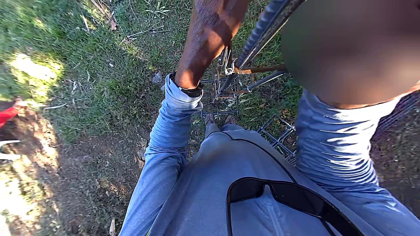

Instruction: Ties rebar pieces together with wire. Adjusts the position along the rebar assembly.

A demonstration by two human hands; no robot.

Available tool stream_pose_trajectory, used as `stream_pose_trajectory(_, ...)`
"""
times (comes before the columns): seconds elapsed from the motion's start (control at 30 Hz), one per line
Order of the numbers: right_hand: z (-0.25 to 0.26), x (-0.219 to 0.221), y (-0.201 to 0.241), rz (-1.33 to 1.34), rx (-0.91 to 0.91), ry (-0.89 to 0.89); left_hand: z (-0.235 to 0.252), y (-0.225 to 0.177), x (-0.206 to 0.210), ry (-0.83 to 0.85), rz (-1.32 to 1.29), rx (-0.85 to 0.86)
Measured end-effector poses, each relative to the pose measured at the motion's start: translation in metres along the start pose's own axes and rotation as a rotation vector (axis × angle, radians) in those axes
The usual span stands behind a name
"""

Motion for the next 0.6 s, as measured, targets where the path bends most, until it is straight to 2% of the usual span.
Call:
stream_pose_trajectory(0.2, 0.0034, 0.0061, 0.0026, -0.056, -0.095, 0.008, 0.0007, 0.0009, 0.0025, -0.064, -0.071, 0.06)
stream_pose_trajectory(0.3, 0.0043, 0.0039, 0.001, -0.068, -0.081, -0.013, 0.0017, 0.0038, 0.0036, -0.069, -0.155, 0.067)
stream_pose_trajectory(0.6, 0.0082, 0.0042, -0.0008, -0.056, -0.055, 0.019, 0.0024, 0.0054, -0.002, -0.117, -0.194, 0.082)
Point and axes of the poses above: each hand's wrist, its own z-axis towards the middle knuckle, its own x-axis out of the palm, y = z × x, the point moved 9 cm from there along z, towards the middle knuckle, and after that the axes turned 15 degrees about z, right-handed, at the moved point
